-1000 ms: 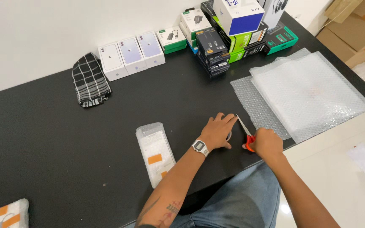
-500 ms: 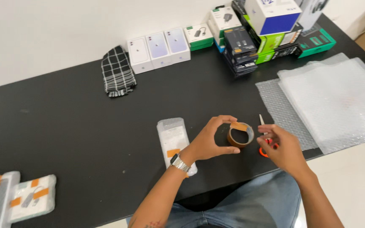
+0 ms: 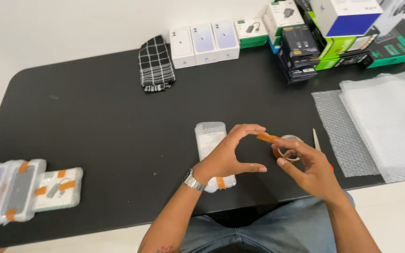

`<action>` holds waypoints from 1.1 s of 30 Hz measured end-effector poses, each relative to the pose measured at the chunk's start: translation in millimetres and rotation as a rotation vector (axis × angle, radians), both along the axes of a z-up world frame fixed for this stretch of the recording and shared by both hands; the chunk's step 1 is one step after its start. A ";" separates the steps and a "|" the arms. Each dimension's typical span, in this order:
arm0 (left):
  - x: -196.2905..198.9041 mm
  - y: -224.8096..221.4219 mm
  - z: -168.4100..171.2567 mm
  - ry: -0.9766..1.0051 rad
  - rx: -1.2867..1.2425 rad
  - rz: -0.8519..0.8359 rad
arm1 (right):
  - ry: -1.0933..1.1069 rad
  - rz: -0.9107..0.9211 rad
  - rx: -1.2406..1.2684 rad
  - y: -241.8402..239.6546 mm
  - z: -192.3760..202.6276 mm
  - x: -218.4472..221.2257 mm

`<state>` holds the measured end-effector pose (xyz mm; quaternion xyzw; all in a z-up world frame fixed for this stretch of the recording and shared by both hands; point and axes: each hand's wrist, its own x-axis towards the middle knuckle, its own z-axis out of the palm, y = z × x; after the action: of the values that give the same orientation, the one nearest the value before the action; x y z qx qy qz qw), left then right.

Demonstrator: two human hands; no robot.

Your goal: The person wraps a smartphone box in bubble wrap, cuts the wrap to size, and secures it with multiple pieces of brown tape. The wrapped package is then placed with other similarly wrapped items.

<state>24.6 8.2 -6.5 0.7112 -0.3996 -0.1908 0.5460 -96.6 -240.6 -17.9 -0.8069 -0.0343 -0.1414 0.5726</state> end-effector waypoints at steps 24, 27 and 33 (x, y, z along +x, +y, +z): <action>45.8 66.8 -167.3 0.313 0.427 0.810 | 0.245 -0.132 0.133 120.5 -115.9 83.7; 31.7 63.3 -154.3 0.349 0.281 0.833 | 0.235 -0.208 0.164 126.2 -122.9 84.0; -4.2 64.6 -111.1 0.332 -0.127 0.773 | -0.038 -0.303 0.324 117.4 -136.4 75.0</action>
<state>20.4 72.9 -117.6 0.7333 -0.0211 -0.0589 0.6770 -21.6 -123.2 -154.3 -0.6974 0.0998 -0.2448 0.6662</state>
